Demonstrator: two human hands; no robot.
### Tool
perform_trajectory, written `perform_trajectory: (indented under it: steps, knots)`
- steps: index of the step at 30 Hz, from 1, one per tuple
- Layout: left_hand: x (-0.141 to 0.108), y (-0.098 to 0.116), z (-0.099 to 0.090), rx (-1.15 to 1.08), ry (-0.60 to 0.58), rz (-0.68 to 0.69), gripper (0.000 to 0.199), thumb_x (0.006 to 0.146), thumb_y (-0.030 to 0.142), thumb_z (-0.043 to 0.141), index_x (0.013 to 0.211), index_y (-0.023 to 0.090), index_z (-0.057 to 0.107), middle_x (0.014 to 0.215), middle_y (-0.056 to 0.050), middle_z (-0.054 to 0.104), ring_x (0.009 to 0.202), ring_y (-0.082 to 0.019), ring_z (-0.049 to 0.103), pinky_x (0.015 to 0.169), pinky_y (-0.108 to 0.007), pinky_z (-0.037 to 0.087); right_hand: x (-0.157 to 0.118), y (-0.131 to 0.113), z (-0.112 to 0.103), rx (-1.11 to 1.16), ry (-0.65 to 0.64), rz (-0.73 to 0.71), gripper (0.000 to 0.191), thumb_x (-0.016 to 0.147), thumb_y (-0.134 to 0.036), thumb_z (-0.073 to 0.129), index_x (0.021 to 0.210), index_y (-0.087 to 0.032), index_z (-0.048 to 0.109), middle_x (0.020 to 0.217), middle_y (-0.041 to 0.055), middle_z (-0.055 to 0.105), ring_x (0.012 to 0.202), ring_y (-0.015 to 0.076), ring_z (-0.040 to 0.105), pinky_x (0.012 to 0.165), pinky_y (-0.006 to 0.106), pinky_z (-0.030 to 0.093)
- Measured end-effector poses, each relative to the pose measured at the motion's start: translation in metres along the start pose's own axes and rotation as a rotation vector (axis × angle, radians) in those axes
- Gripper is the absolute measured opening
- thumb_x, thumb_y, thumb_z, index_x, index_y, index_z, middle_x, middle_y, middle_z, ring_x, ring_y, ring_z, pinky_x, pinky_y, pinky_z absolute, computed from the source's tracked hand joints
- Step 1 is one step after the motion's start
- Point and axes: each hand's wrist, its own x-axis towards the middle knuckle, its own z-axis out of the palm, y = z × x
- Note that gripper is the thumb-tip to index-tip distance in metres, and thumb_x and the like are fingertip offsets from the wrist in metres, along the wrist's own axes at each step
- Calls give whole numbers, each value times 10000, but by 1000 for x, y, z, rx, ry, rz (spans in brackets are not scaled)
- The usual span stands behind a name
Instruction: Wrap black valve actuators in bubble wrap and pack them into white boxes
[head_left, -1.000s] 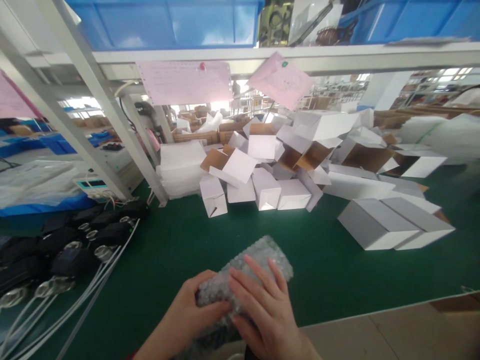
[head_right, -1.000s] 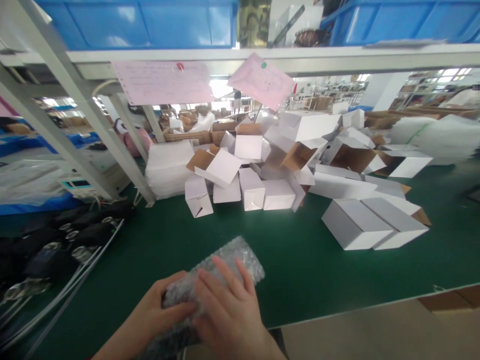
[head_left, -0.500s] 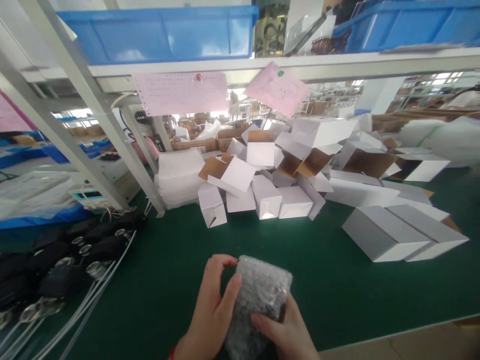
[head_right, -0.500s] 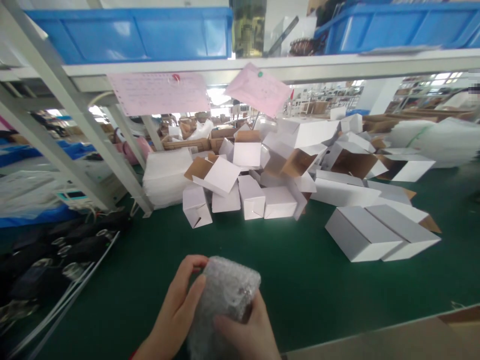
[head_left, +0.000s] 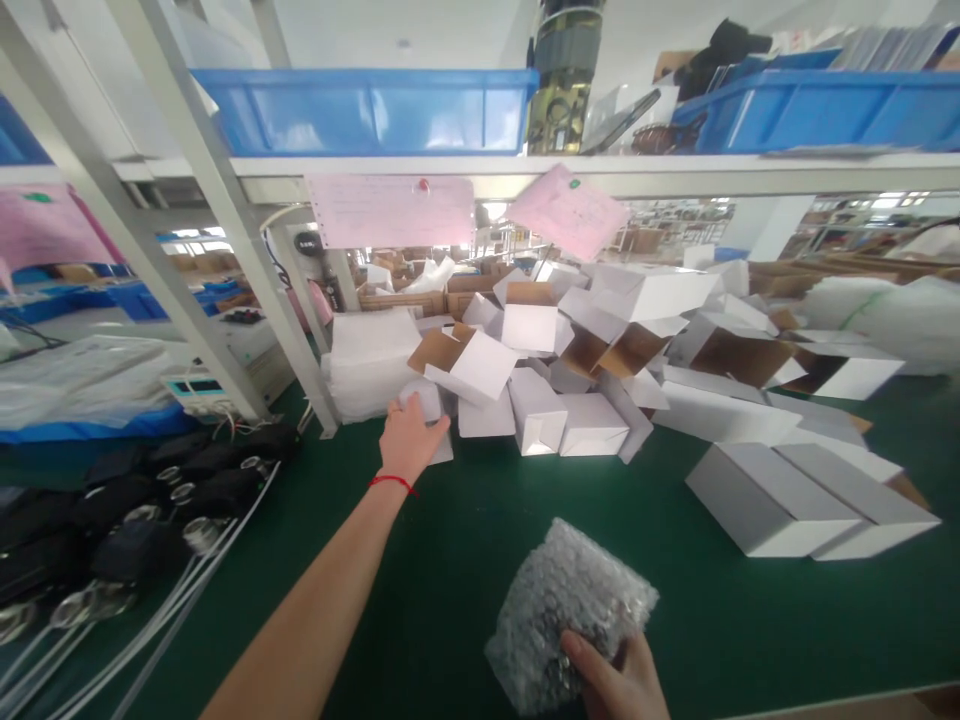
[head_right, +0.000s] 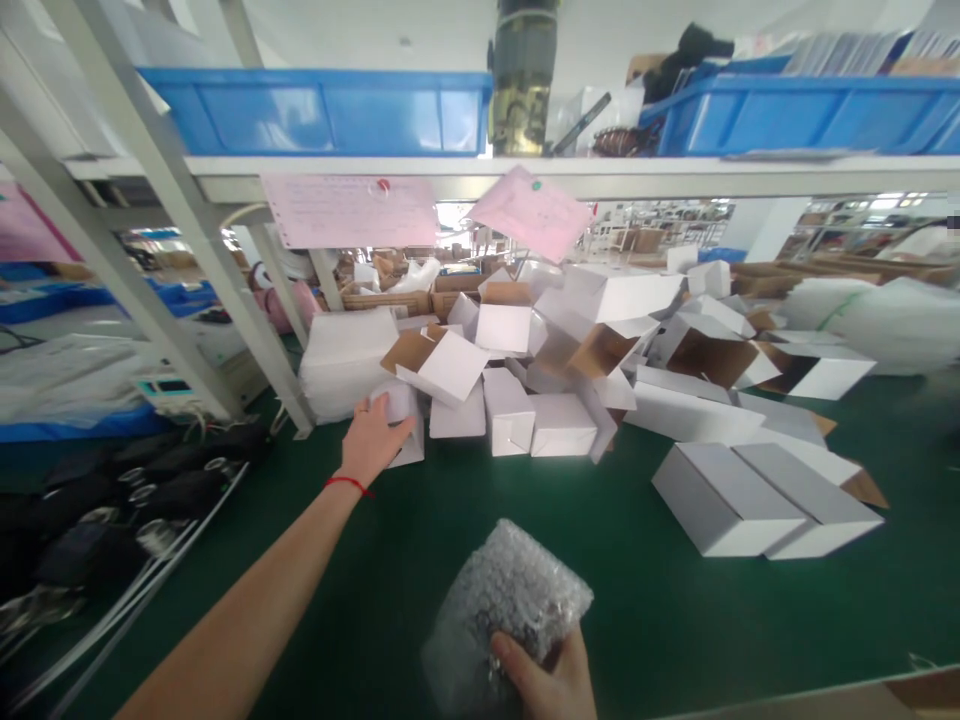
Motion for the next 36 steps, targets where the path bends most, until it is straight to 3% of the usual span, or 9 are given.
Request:
perform_trajectory:
  steps: [6,12,15,19,21,25,29,33,36]
  knots:
    - [-29,-77,-59,-124,-65,-234,740,893,417,606,1500,42,412,1471,-291,534,1335,-402,559,1115,-540,443,1,1,-4,-19,-26,-23,701,490,-489,971,1055,-204,668,935,85,783,924,338,742,818,430,588]
    - [-135,-126,-90,-284,-102,-166,1009,713,563,734,1551,139,364,1598,-176,429,1416,-395,483,1169,-541,441,-2,-1,-1,-78,-18,1,785,476,-489,965,1117,-181,633,965,88,779,987,355,720,897,485,553]
    - [-192,-126,-70,-174,17,-151,1042,735,610,734,1560,129,316,1581,-211,410,1393,-407,496,1113,-573,499,-5,0,-3,-143,-10,-2,727,494,-497,949,1077,-184,648,956,74,775,1015,352,708,930,484,546]
    - [-237,-110,-57,-185,-65,194,496,933,402,651,1388,270,503,1237,-88,666,984,-219,721,763,-300,645,-8,-1,-2,-106,-43,-31,678,564,-448,928,1132,-201,652,1049,71,769,1060,332,707,962,459,560]
    - [-240,-98,-65,-140,-25,359,314,935,344,670,1228,289,571,1074,-30,694,886,-176,718,757,-252,621,-7,-2,-2,-45,-55,-24,679,611,-419,908,1201,-224,632,1095,68,764,1062,325,712,952,470,577]
    - [-219,-65,-87,1,144,649,339,961,444,626,1222,236,565,1175,-67,683,1087,-192,671,968,-257,559,-3,-3,-4,24,-77,-3,646,649,-409,886,1223,-269,625,1129,44,760,1062,314,715,930,461,597]
    - [-201,-34,-82,267,-91,898,492,914,347,699,1333,129,561,1231,-121,729,1113,-260,687,1006,-358,562,-7,-7,-4,14,-105,9,657,661,-399,900,1241,-266,621,1129,38,755,1072,282,708,957,421,586]
    - [-205,-37,-53,482,-436,847,126,781,61,724,827,177,709,800,-41,772,712,-255,716,686,-371,609,-11,-10,-4,58,-93,35,776,645,-429,918,1323,-269,575,1066,45,765,1029,302,722,902,449,611]
    - [-214,-53,-31,526,-525,807,123,770,55,698,802,165,742,917,-108,791,829,-307,744,706,-390,613,-7,-7,-7,113,-103,47,801,656,-415,910,1358,-270,552,1054,66,772,986,325,737,841,483,631]
